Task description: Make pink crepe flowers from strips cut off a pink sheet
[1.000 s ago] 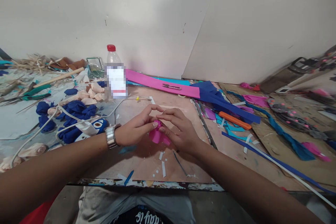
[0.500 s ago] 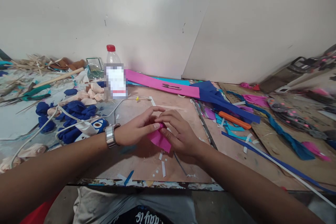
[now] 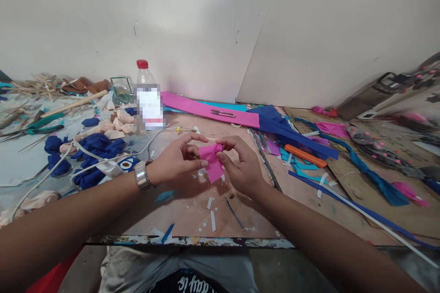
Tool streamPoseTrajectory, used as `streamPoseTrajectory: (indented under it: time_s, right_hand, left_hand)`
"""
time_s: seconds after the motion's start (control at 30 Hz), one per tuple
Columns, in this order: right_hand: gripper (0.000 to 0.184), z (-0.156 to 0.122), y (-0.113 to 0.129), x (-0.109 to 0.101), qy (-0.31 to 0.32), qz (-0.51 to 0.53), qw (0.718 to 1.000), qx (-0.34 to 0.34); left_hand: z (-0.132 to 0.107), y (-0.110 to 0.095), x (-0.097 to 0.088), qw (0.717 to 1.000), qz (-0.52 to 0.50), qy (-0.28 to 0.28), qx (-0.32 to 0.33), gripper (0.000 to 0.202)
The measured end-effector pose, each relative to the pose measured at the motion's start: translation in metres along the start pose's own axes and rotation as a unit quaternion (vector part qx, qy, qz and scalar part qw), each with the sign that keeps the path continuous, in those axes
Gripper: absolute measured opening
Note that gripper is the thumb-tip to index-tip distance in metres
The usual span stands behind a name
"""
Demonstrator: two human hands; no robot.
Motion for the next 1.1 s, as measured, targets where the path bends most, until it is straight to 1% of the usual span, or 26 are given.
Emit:
streamPoseTrajectory:
  time_s: [0.13, 0.27, 0.4, 0.6, 0.73, 0.8, 0.87, 0.93, 1.03, 1.1]
  right_hand:
    - [0.019, -0.001, -0.004, 0.003, 0.004, 0.025, 1.000, 0.011]
    - [0.019, -0.002, -0.006, 0.003, 0.002, 0.027, 0.999, 0.020]
    - [0.019, -0.003, -0.008, 0.002, -0.006, 0.027, 0.999, 0.032]
    - [0.020, -0.005, -0.016, 0.004, -0.008, 0.034, 0.998, 0.055]
    - [0.020, -0.004, -0.016, 0.005, -0.005, 0.025, 0.998, 0.049]
    - [0.020, -0.003, -0.014, 0.005, -0.003, 0.024, 0.999, 0.040]
    - [0.019, -0.003, -0.013, 0.005, -0.002, 0.023, 0.999, 0.036]
    - [0.019, -0.003, -0.012, 0.005, -0.001, 0.021, 0.999, 0.034]
    - [0.019, -0.002, -0.011, 0.009, 0.022, 0.017, 0.999, 0.026]
    - [0.019, -0.002, -0.007, 0.015, 0.056, 0.021, 0.998, 0.007]
  left_hand:
    - [0.000, -0.003, -0.001, 1.000, 0.023, -0.010, 0.015, 0.052]
    - [0.000, -0.003, -0.002, 0.998, 0.049, -0.014, 0.025, 0.046]
    - [0.000, -0.003, -0.006, 0.996, 0.079, -0.035, 0.026, 0.044]
    - [-0.003, -0.008, -0.008, 0.991, 0.114, -0.065, 0.038, 0.042]
    - [-0.004, -0.010, -0.007, 0.989, 0.117, -0.072, 0.050, 0.041]
    - [-0.004, -0.010, -0.009, 0.988, 0.118, -0.079, 0.057, 0.034]
    - [-0.003, -0.012, -0.013, 0.982, 0.149, -0.098, 0.062, 0.026]
    - [-0.003, -0.014, -0.017, 0.974, 0.185, -0.115, 0.065, 0.024]
    - [-0.004, -0.017, -0.020, 0.971, 0.189, -0.121, 0.081, 0.024]
    - [-0.004, -0.017, -0.016, 0.977, 0.166, -0.097, 0.091, 0.025]
Point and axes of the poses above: each hand's wrist, its own z-axis towards the middle knuckle, its own x-axis out of the palm, y = z × x, the point moved 9 cm from there along z, towards the middle knuckle, and after that the axes turned 5 degrees about -x, right-handed, at the moved point
